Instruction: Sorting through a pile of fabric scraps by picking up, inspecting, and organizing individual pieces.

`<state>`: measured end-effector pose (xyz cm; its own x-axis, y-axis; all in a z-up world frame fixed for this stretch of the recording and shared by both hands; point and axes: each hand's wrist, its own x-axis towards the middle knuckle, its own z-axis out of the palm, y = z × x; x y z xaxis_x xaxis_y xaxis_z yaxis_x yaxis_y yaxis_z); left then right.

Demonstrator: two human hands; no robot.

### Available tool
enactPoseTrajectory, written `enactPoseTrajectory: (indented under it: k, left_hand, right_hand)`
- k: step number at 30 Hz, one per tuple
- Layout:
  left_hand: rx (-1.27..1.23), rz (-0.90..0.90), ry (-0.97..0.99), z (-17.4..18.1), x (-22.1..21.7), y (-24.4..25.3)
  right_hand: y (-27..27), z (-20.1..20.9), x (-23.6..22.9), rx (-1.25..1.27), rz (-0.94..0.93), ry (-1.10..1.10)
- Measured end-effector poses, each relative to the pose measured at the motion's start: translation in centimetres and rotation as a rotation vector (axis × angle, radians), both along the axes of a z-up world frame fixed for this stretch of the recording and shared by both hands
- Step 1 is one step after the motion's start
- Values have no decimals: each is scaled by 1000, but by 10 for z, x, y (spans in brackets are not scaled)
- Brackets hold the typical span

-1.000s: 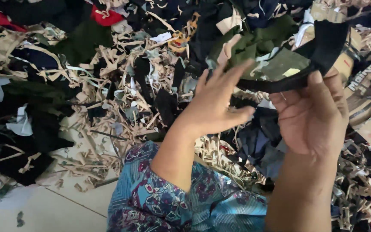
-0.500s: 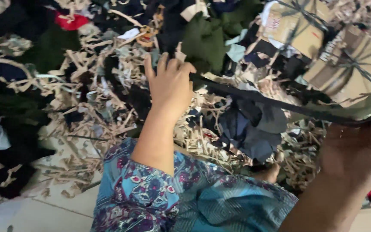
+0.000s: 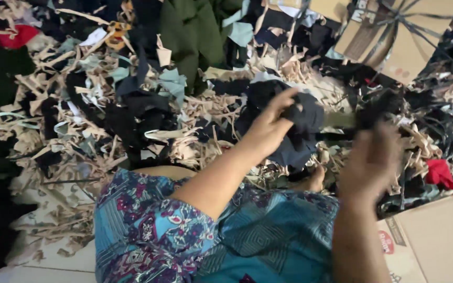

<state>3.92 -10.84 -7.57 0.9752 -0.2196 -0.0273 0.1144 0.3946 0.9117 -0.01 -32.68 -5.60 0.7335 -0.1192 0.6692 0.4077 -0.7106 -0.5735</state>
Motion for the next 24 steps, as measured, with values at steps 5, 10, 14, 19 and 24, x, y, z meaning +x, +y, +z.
enactPoseTrajectory:
  k: [5, 10, 14, 19, 24]
  left_hand:
    - [607, 143, -18, -80, 18, 20]
    - [771, 21, 13, -56, 15, 49]
    - [1032, -13, -85, -42, 5, 48]
    - [1237, -90, -103, -45, 5, 42]
    - [1122, -57, -56, -31, 4, 52]
  right_hand:
    - [51, 8, -7, -329, 384, 428]
    - [10, -16, 0, -90, 98, 654]
    - [-10, -39, 7, 92, -14, 645]
    - [-18, -75, 10, -14, -140, 913]
    - [-34, -86, 18, -103, -67, 868]
